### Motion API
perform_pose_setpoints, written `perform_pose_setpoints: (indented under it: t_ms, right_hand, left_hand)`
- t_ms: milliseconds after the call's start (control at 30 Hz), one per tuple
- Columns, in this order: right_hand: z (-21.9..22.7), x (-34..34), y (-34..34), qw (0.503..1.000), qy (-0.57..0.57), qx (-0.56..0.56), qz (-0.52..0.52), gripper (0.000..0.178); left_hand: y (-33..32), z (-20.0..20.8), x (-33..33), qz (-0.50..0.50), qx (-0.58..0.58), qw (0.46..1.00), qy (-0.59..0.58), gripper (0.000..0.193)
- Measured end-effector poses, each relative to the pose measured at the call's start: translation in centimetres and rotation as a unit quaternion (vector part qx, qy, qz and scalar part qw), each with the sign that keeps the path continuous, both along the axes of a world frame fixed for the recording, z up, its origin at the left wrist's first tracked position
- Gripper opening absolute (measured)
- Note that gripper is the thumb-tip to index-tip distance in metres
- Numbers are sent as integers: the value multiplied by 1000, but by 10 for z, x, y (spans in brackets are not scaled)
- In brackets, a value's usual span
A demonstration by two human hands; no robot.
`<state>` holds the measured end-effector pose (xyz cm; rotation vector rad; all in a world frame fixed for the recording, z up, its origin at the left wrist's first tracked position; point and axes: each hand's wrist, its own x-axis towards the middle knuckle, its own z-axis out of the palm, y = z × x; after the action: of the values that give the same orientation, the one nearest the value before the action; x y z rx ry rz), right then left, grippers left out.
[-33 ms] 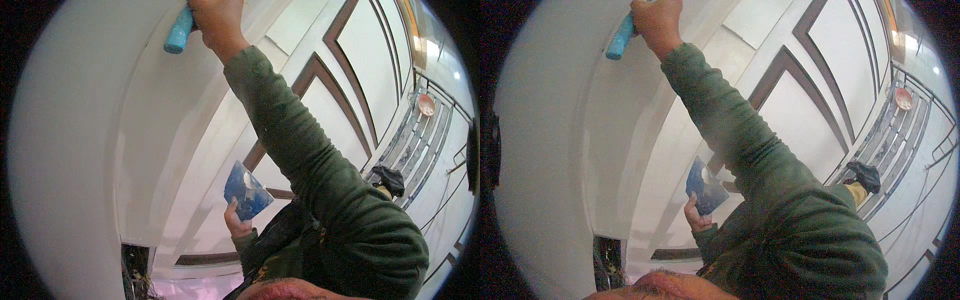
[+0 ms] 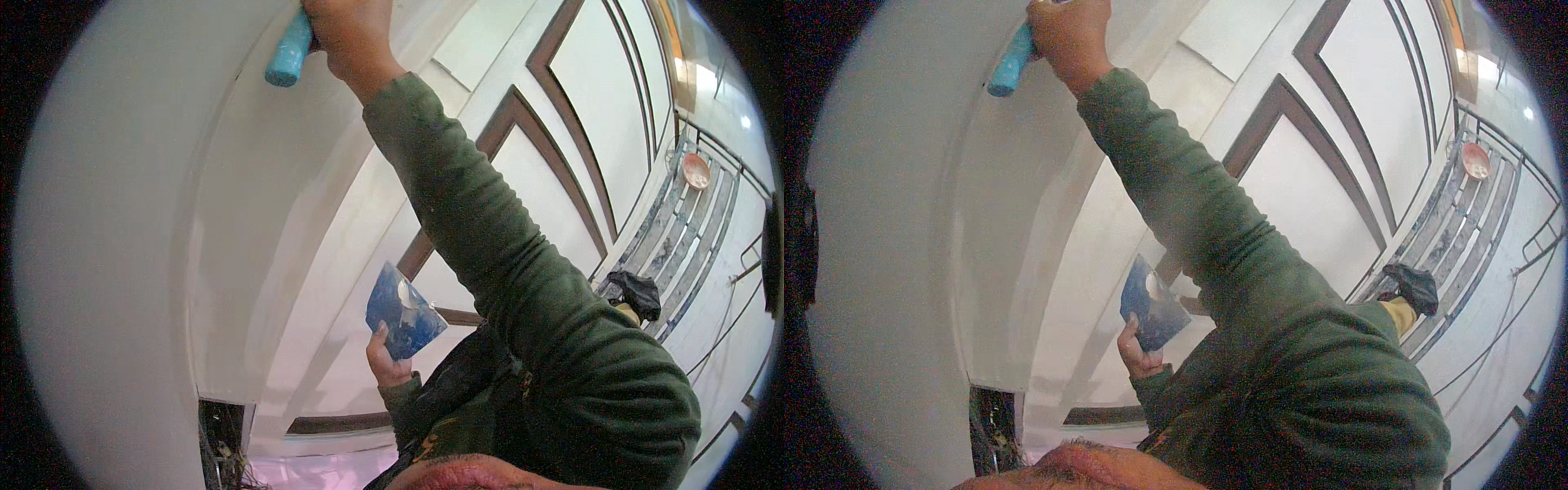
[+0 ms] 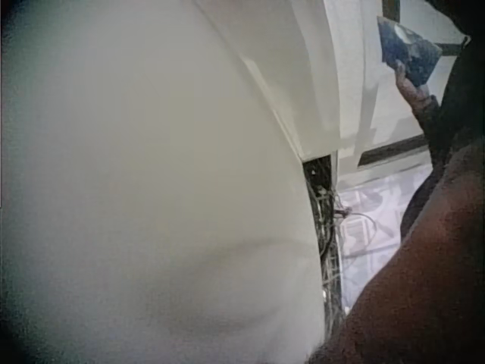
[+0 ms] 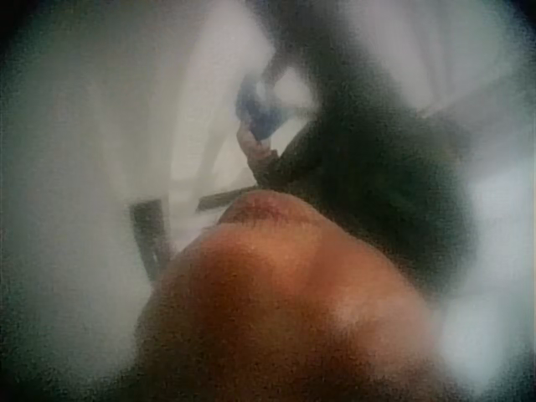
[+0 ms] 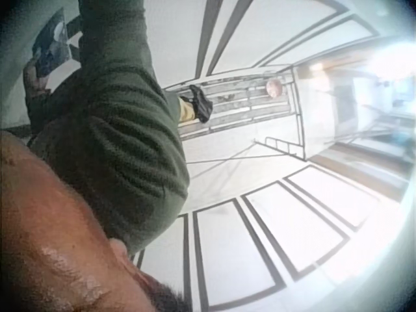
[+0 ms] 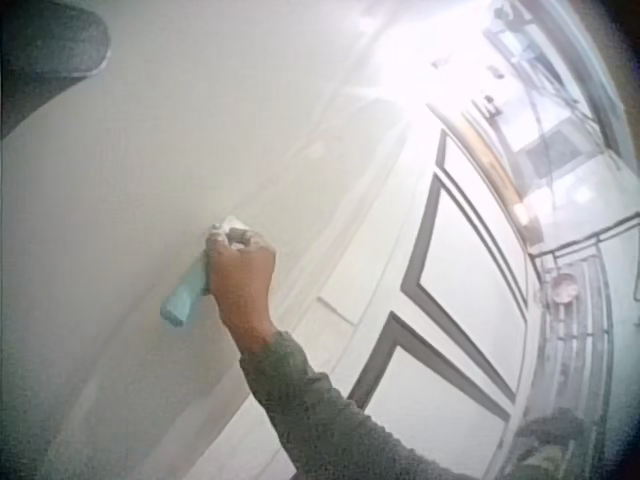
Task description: The person applies joint compound to a corner where a wall meets a ceiling using a putty knife. They hold a mud pan in one hand to reload the knife and scrape the blade against the pan's edge to remove excess compound, then continue smoothing the joint on the wall.
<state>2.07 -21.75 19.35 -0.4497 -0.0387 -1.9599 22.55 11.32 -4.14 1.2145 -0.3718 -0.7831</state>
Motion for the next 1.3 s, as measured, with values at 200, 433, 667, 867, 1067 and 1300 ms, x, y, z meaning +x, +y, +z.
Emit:
perform_pose_setpoints:
  t_ms: [200, 433, 667, 867, 1067, 1300]
  right_hand:
    - [12, 10, -4, 997, 17, -40, 57, 28]
    - [-9, 59, 47, 984, 141, -46, -97, 27]
    - [2, -2, 13, 996, 82, -38, -3, 24]
    - [13, 7, 6, 998, 17, -33, 52, 28]
    - [5, 24, 8, 998, 48, -29, -3, 26]
    - [2, 43, 20, 995, 27, -85, 52, 26]
  left_hand:
    - [-2, 2, -7, 1, 3, 1000, -7, 37]
    - [-6, 9, -16, 0, 33, 999, -11, 31]
    - [-5, 4, -14, 35, 27, 999, -8, 37]
    - [-12, 1, -17, 10, 56, 998, -23, 34]
    - [-1, 2, 0, 49, 58, 997, 8, 35]
    - [12, -8, 8, 32, 20, 999, -15, 35]
